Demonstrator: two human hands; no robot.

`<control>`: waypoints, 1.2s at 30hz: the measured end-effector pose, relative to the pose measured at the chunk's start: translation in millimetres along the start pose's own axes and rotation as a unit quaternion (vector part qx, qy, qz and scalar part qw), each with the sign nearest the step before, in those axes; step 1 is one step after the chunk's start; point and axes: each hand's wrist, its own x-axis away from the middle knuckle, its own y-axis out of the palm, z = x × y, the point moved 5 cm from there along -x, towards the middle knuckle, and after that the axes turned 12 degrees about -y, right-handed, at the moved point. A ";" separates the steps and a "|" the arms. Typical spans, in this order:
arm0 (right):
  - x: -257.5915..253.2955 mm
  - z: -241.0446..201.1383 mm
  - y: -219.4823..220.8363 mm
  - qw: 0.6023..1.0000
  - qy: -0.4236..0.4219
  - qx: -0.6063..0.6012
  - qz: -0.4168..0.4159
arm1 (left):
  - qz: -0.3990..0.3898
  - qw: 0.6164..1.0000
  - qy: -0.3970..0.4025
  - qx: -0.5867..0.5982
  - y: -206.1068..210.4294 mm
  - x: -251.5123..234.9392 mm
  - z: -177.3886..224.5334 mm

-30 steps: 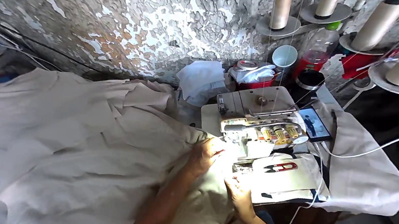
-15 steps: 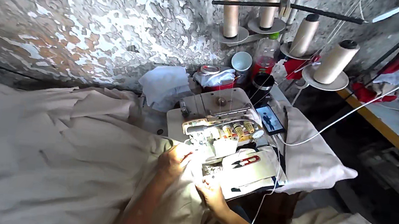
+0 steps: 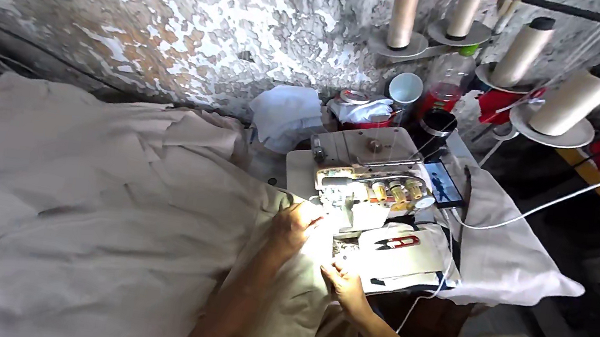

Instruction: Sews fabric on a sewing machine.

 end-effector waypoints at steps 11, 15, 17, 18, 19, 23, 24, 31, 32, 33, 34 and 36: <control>0.2 2.9 -1.0 1.000 0.001 -0.016 0.014 | -0.007 1.000 -0.016 0.007 1.1 -3.5 2.0; -2.9 1.6 0.6 1.000 0.006 -0.004 0.009 | -0.047 0.997 -0.069 0.005 0.8 -7.5 2.3; -4.6 0.6 -0.2 1.000 0.005 0.009 0.001 | -0.026 0.999 -0.039 0.003 2.0 -7.3 4.0; -5.4 0.3 -1.2 1.000 0.003 0.021 -0.006 | 0.000 1.000 0.002 -0.012 3.7 -4.9 6.3; -6.2 0.1 -2.9 0.999 0.000 0.043 -0.012 | 0.026 0.998 0.044 -0.044 5.6 -1.2 10.4; -5.2 -5.6 -13.9 0.978 -0.043 0.204 -0.016 | 0.046 0.981 0.064 -0.175 14.0 25.2 40.2; -4.7 -7.3 -15.3 0.973 -0.067 0.220 -0.014 | 0.033 0.979 0.047 -0.195 17.3 32.1 43.3; 4.3 -12.2 -8.5 1.000 -0.017 0.006 -0.001 | 0.099 0.967 -0.002 -0.233 30.0 47.8 40.3; 5.0 -13.4 -9.0 1.000 -0.010 0.000 -0.002 | 0.096 0.968 -0.012 -0.233 30.8 47.4 41.7; 5.5 -14.6 -9.4 1.000 -0.003 -0.003 -0.005 | 0.095 0.966 -0.021 -0.238 31.6 47.0 42.7; 5.6 -15.2 -9.6 1.000 0.001 -0.006 -0.007 | 0.097 0.965 -0.028 -0.242 32.1 46.2 44.0; 5.3 -15.1 -10.4 1.000 0.007 -0.015 -0.010 | 0.099 0.963 -0.039 -0.248 32.5 44.8 47.0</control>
